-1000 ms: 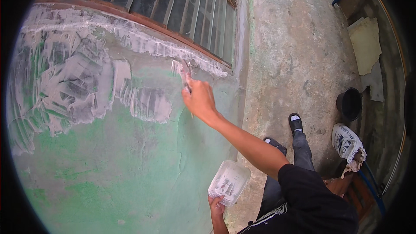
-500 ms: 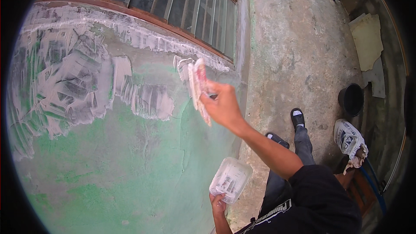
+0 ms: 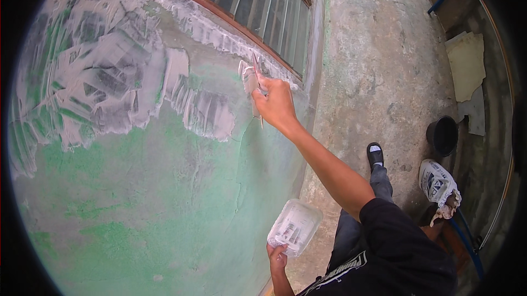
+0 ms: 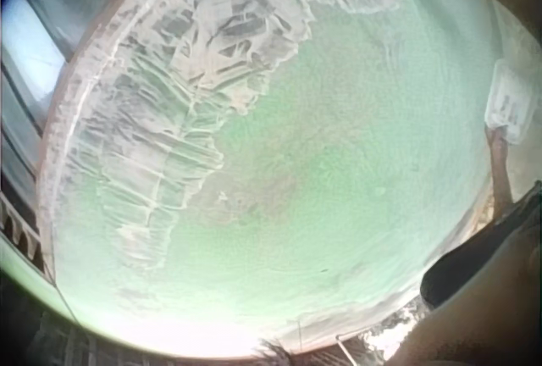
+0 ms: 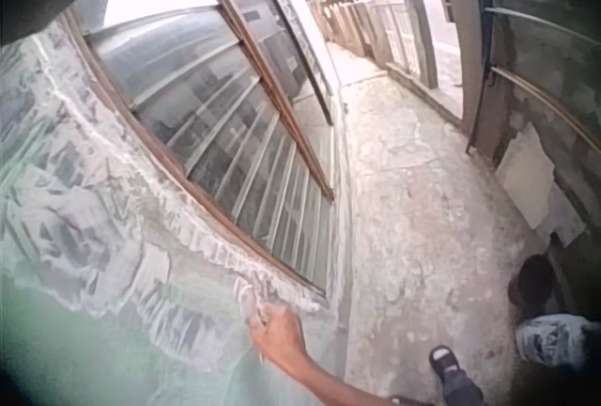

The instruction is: Applying wall putty to a green exterior wall near a window frame using a putty knife.

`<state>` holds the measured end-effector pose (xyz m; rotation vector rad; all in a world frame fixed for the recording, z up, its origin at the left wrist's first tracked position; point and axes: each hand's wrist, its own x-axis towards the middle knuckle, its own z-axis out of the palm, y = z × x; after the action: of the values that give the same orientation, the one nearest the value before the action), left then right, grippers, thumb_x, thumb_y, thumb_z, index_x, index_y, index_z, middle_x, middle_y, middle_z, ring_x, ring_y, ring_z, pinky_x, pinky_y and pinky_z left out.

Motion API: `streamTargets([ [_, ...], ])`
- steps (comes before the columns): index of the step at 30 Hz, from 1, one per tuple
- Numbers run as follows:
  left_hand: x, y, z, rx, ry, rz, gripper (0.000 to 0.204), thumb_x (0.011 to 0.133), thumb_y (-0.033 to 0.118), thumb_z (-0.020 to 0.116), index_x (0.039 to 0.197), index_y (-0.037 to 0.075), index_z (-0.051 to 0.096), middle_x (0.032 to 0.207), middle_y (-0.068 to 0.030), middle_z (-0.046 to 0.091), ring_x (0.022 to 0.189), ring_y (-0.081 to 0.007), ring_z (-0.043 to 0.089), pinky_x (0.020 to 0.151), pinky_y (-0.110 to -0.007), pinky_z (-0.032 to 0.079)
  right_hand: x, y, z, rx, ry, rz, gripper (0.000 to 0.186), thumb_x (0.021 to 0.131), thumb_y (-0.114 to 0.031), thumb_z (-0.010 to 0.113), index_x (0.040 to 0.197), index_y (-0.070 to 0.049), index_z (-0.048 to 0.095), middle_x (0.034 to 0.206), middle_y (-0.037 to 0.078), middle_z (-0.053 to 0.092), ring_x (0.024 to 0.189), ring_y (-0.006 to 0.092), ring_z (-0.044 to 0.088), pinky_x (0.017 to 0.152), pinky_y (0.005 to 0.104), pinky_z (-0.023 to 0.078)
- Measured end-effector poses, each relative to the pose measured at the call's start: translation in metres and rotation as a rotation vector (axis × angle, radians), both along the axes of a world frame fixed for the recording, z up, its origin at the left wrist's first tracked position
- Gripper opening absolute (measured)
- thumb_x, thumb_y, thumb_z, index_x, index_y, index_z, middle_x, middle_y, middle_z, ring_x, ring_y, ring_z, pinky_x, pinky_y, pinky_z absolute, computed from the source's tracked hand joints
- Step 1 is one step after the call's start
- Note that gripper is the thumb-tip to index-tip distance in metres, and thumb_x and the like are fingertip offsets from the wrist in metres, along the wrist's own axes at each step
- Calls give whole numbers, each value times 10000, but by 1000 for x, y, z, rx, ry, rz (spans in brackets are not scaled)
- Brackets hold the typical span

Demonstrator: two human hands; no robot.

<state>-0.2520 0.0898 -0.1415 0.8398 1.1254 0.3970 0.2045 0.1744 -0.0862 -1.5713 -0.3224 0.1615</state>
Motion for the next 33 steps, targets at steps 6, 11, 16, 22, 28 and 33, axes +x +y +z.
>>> streamTargets([
  [6,-3,-1,-2,-3,-12,14,591,669,-62,562,1259,-40,532,1161,-129,644,1079,-256,615,961,-341,444,-19,0,38,-3,-39,34,432,781,-50,612,1205,34,621,690,271,538,514,265,595,548,369,456],
  [11,0,-1,1,-10,6,14,608,660,-57,553,1267,-49,525,1164,-129,643,1078,-260,616,966,-340,444,-31,-13,51,48,-112,103,469,774,-67,626,1228,47,612,774,287,627,677,381,665,665,405,530],
  [16,7,0,5,21,22,17,622,648,-50,551,1269,-60,517,1164,-136,641,1083,-267,615,965,-342,448,-23,-46,26,201,74,139,380,803,-44,602,1175,17,656,756,182,664,668,185,626,641,307,511],
  [22,2,-2,-2,10,21,-4,631,647,-54,559,1276,-58,512,1174,-138,634,1098,-265,606,968,-345,443,25,-53,-17,195,13,25,296,817,-65,592,1088,0,691,794,144,683,691,169,633,666,301,510],
  [28,-6,-5,1,27,10,14,637,651,-54,559,1286,-57,508,1185,-135,629,1101,-263,603,964,-344,448,51,-32,-30,97,-107,51,296,773,-121,612,1043,-44,707,756,241,637,650,339,648,671,386,507],
  [33,-11,-9,-3,24,1,32,635,649,-57,557,1282,-56,514,1175,-133,634,1093,-264,607,961,-344,449,34,-27,-22,90,-84,111,343,760,-119,621,1089,-79,710,759,240,633,663,338,640,669,390,498],
])
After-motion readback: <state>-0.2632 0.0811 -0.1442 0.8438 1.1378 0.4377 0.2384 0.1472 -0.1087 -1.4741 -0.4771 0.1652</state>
